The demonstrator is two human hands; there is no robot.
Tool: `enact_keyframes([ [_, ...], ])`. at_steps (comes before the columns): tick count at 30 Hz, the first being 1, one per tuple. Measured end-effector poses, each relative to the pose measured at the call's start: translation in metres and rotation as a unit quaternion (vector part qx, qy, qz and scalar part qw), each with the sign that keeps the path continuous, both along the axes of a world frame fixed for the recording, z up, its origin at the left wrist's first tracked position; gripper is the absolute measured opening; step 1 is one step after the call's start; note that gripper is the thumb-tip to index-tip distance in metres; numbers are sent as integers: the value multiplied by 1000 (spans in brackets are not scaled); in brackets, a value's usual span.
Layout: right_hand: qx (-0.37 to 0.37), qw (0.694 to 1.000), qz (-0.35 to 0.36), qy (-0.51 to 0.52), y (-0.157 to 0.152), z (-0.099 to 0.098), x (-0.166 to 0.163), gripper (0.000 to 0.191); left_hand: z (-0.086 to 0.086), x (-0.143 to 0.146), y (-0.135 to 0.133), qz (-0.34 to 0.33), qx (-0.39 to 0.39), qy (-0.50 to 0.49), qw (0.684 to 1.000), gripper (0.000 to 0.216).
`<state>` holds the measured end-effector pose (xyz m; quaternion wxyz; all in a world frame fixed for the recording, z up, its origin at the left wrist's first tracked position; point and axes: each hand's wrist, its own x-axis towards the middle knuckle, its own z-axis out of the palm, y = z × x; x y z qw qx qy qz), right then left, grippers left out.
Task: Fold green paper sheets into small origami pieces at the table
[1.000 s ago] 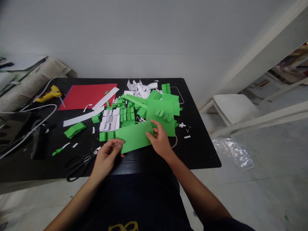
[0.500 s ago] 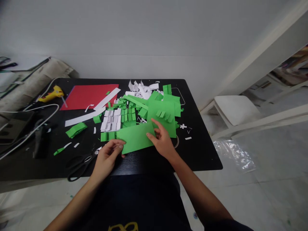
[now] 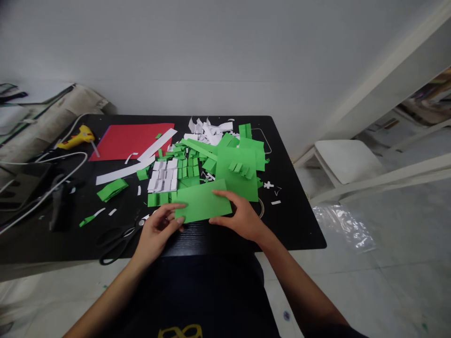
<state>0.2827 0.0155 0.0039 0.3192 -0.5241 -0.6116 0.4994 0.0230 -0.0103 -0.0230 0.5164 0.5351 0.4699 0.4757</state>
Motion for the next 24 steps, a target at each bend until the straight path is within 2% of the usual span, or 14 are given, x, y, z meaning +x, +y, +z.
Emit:
enact_keyframes([
  [4,-11,1000,2,27,-1,0,0,71,-2,2,-1,-7,-2,-45,999,34],
  [8,-13,999,11,32,-2,0,3,70,-8,1,-3,-6,-3,-82,997,58],
  [11,-11,999,18,40,-3,-3,3,67,-10,0,-5,-19,0,-80,997,76],
  [15,13,999,6,31,-4,-7,2,52,-10,0,-5,-21,10,-50,998,91],
  [18,48,999,-6,3,-4,-8,0,42,-10,-1,-4,-13,24,-14,1000,79],
  [24,90,996,26,1,-7,-4,-4,32,-7,-3,-2,27,69,8,997,29],
])
